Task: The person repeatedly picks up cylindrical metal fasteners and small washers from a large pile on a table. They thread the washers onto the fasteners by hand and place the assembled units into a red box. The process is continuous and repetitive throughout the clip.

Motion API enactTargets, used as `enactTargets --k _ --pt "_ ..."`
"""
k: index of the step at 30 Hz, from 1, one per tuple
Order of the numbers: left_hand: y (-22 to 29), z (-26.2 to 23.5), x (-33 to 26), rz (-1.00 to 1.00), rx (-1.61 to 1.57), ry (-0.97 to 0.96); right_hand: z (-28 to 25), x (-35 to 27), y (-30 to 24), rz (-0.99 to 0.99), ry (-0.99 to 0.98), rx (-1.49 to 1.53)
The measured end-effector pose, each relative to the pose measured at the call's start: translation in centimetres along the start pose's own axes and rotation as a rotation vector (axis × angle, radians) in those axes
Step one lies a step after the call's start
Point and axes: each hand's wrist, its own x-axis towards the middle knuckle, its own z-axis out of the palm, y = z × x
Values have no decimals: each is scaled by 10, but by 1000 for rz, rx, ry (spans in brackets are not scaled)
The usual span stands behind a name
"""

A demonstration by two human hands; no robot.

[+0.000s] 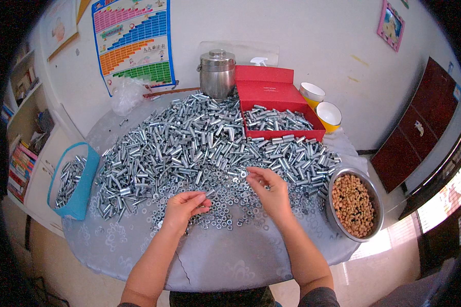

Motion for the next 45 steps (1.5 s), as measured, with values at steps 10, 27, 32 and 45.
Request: enactTargets --k 10,27,32,45 --pt "3 3 -1 -34 3 -2 -8 0 18 -168 -181 -584" --pt "-4 0 0 -37 43 -38 3 -3 17 -104 -217 -484" --pt "-3 0 0 -48 42 -37 7 -5 8 -83 -305 -488" --pt "-4 1 -1 -88 50 -106 12 -7 8 359 -342 345"
